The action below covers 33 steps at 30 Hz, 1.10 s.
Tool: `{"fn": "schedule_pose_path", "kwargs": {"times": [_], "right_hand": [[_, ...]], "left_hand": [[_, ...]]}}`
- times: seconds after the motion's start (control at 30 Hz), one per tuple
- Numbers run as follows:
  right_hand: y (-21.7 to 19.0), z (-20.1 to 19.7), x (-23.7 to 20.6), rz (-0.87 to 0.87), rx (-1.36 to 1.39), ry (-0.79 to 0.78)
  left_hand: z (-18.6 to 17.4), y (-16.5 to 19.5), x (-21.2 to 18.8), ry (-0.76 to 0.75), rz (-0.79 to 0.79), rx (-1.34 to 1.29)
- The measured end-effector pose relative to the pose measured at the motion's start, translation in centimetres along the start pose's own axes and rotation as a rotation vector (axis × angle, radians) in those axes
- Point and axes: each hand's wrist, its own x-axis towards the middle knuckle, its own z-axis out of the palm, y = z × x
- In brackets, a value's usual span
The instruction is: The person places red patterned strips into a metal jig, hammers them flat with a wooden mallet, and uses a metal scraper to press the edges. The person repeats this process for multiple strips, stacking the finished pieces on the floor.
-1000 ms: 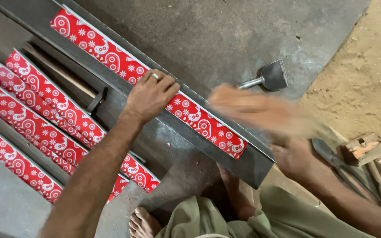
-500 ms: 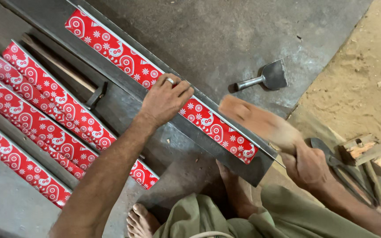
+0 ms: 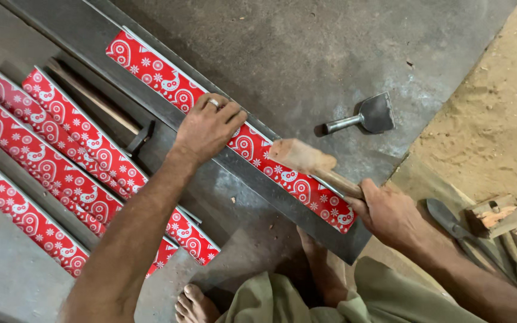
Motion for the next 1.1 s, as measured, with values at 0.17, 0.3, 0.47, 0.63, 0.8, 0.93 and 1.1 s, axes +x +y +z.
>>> {"fn": "schedule_pose_path", "kwargs": {"times": [0.17,0.3,0.47,0.63,0.8,0.93,1.1], "right_hand": [[0.9,0.1,-1.3,-0.416,0.202,0.364],[2.1,-0.3,-1.8,0.014,0.198,0.063],[1.0,-0.1,-0.4,-0.186,0.398,0.469],[-0.8,0.2,1.4,0.008,-0.033,-0.119],[-0.3,-1.0,0.9,-0.590,0.215,0.360],[0.2,-1.1,0.6,-0.041,-0.061,-0.046],[-0.4,0.0,1.3,-0.215,0.510,0.331]], "left_hand": [[-0.1,2.2,0.4,-0.017,-0.011,-0.020],[-0.4,2.6,0.7,-0.003,0.015,-0.040],[-0.6,-0.3,0.4,0.002,0.002,0.021],[-0.5,-0.7,0.3,-0.073,-0.022,0.009],[-0.4,1.2,0.4,-0.047,-0.010,0.033],[-0.7,0.4,0.4,-0.003,0.009,0.009],[-0.9,-1.6,0.2,-0.065,-0.030,0.082]]}}
